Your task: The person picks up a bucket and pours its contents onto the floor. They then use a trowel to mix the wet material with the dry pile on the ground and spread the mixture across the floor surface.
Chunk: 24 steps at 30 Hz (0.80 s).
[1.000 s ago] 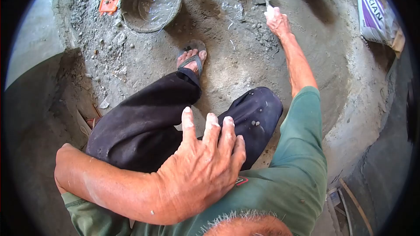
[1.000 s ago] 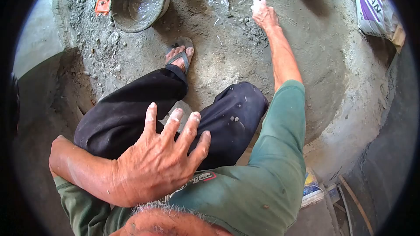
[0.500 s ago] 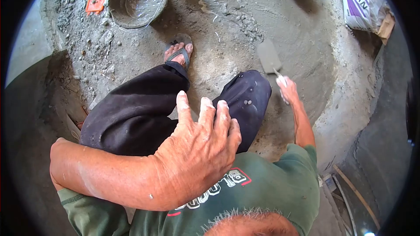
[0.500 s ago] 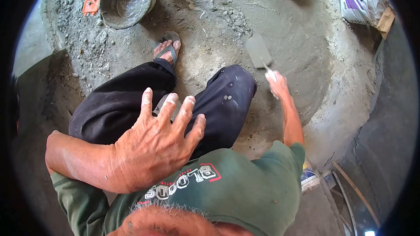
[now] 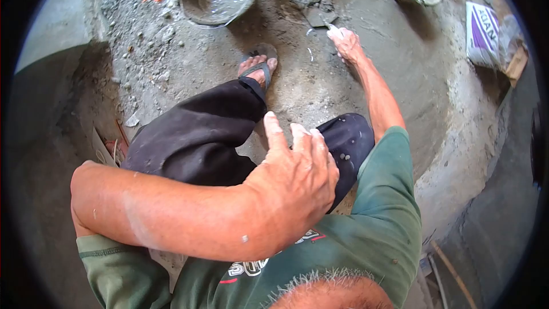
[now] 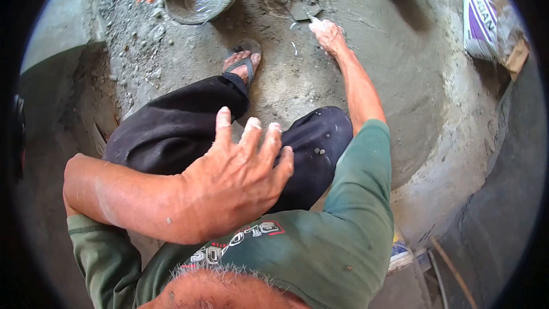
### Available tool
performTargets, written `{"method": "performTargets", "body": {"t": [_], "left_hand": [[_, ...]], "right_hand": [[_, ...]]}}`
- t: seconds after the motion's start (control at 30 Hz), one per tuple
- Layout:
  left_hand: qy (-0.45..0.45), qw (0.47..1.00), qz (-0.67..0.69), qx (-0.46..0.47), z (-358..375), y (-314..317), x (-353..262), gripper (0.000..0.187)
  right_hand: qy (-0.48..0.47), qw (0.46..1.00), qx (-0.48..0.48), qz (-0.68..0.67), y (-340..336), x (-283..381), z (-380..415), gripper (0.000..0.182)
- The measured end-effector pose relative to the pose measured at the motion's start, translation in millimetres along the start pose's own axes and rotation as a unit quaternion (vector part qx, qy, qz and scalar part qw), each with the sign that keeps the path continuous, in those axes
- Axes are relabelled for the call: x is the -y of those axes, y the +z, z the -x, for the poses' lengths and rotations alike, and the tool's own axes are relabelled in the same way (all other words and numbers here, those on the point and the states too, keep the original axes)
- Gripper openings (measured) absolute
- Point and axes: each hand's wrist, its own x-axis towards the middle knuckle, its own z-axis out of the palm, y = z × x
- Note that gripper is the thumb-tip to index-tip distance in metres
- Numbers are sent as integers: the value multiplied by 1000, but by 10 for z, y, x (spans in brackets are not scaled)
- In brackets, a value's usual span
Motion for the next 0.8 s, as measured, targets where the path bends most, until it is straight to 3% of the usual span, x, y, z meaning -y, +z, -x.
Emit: {"method": "performTargets", "body": {"t": [0.23,0.3,0.43,0.47,0.5,0.57,0.63,0.7,0.77,0.8], "left_hand": [[-45,997,16,56,-76,-4,23,44],[-24,998,37,33,-122,29,14,43],[-62,987,104,109,-328,-55,19,43],[-86,985,109,98,-341,-79,8,43],[-87,985,109,98,-358,-115,15,43],[-68,980,119,146,-392,-218,61,42],[-57,980,119,152,-374,-215,54,42],[-67,986,118,98,-351,-148,8,42],[-57,990,97,89,-278,-75,-51,42],[-50,993,72,75,-230,-62,-61,42]], "right_hand": [[-3,998,-45,-43,-341,760,443,37],[-167,978,-126,9,-379,972,440,32],[-261,943,-187,80,-195,1786,668,28],[-294,927,-211,100,-58,1884,646,23],[-390,868,-261,163,77,1960,625,20],[-331,880,-216,264,302,2015,430,23],[-314,887,-210,264,294,2005,414,27],[-298,894,-201,268,182,1985,441,31],[-328,883,-306,139,-107,1665,519,32],[-284,888,-325,158,-233,1395,513,30]]}}
